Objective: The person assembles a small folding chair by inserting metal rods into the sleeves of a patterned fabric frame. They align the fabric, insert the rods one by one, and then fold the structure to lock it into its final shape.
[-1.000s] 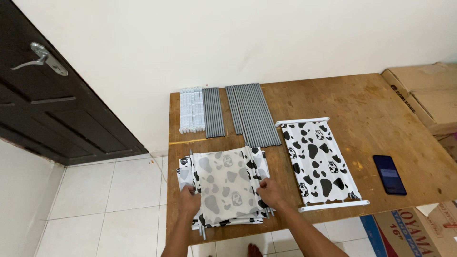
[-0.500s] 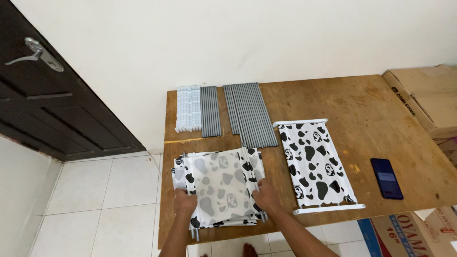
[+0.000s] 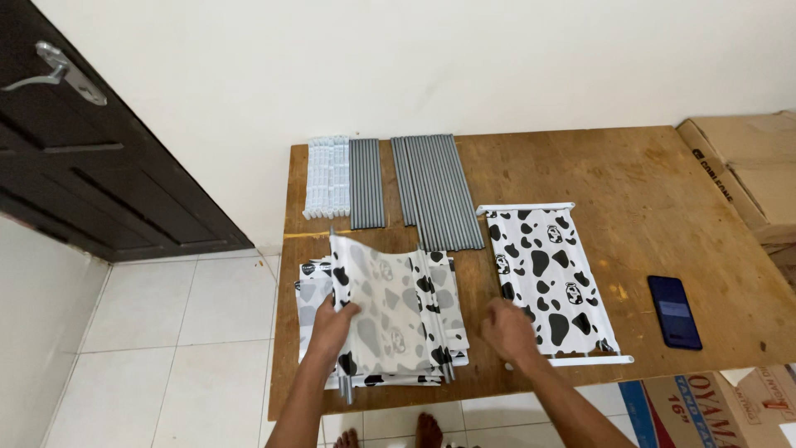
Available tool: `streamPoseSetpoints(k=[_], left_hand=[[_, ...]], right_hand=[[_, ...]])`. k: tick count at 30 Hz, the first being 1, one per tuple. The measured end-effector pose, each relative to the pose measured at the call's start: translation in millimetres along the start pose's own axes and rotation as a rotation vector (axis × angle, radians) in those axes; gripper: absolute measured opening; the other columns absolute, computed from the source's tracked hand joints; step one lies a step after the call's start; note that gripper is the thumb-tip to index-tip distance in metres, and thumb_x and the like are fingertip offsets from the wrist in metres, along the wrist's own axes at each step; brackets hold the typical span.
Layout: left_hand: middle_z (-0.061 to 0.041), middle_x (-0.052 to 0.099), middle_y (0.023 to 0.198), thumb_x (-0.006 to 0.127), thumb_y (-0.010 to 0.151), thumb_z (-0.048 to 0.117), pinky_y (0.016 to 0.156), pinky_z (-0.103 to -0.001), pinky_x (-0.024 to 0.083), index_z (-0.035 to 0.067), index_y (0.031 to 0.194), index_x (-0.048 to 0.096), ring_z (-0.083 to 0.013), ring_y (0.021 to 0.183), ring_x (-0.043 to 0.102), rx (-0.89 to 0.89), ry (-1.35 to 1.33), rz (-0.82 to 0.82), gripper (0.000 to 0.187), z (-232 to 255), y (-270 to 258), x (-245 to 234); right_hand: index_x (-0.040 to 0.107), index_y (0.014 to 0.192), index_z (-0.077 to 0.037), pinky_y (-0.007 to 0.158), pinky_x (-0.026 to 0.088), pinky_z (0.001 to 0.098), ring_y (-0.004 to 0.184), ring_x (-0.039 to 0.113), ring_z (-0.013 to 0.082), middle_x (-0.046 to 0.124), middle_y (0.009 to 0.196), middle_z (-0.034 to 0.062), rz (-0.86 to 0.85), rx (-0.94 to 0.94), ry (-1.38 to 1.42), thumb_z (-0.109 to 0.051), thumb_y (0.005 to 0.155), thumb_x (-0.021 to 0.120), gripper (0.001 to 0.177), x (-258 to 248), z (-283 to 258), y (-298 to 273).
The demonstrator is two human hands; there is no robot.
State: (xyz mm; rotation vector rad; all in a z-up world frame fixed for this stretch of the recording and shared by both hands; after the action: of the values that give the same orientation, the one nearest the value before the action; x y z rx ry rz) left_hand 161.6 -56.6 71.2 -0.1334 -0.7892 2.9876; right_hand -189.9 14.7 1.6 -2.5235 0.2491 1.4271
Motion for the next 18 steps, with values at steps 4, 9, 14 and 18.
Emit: streamPoseSetpoints(k=[4, 9, 14, 18], left_hand=[[-0.014, 0.074, 0.111, 0.064, 0.083, 0.012, 0.086, -0.036, 0.057, -0.001, 0.128, 0.061, -0.0228, 0.095, 0.071, 0.055, -0.093, -0.085, 0.047, 41, -11, 15], [-0.014, 0.074, 0.11, 0.065, 0.084, 0.012, 0.083, -0.033, 0.058, -0.002, 0.128, 0.06, -0.0203, 0.092, 0.071, 0.149, -0.102, -0.216, 0.046, 78, -22, 38], [-0.012, 0.074, 0.108, 0.065, 0.085, 0.013, 0.084, -0.034, 0.058, -0.003, 0.127, 0.061, -0.0196, 0.093, 0.071, 0.156, -0.067, -0.316, 0.045, 96, -28, 56], [-0.011, 0.073, 0.109, 0.066, 0.085, 0.013, 0.086, -0.033, 0.056, -0.001, 0.129, 0.06, -0.019, 0.095, 0.07, 0.174, -0.025, -0.317, 0.046, 100, -29, 60]], right_hand=[[0.068, 0.102, -0.008, 0.094, 0.051, 0.0492, 0.107, 0.064, 0.0366, 0.068, 0.107, 0.0156, -0.009, -0.014, -0.312, -0.017, 0.08, 0.062, 0.025, -38, 35, -22], [0.066, 0.113, -0.016, 0.105, 0.044, 0.0468, 0.124, 0.058, 0.0251, 0.064, 0.12, 0.0052, -0.309, 0.113, -0.513, -0.026, 0.084, 0.066, 0.031, -42, 51, -62], [0.059, 0.123, -0.018, 0.104, 0.042, 0.0455, 0.121, 0.056, 0.0237, 0.059, 0.124, 0.0044, -0.289, -0.006, -0.587, -0.026, 0.091, 0.064, 0.033, -37, 46, -74], [0.06, 0.12, -0.018, 0.101, 0.043, 0.0458, 0.118, 0.058, 0.0247, 0.061, 0.121, 0.0043, -0.253, -0.076, -0.52, -0.023, 0.093, 0.062, 0.028, -35, 25, -76]])
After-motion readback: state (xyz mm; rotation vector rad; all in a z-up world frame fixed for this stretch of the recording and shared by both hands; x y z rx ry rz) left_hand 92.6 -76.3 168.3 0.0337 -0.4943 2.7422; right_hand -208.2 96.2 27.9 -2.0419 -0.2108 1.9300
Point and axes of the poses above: each hand's wrist, its own y-axis towards the middle knuckle, its own x-axis out of the palm, z = x × y, the point moved 2 cm from there along y, towards the middle knuckle
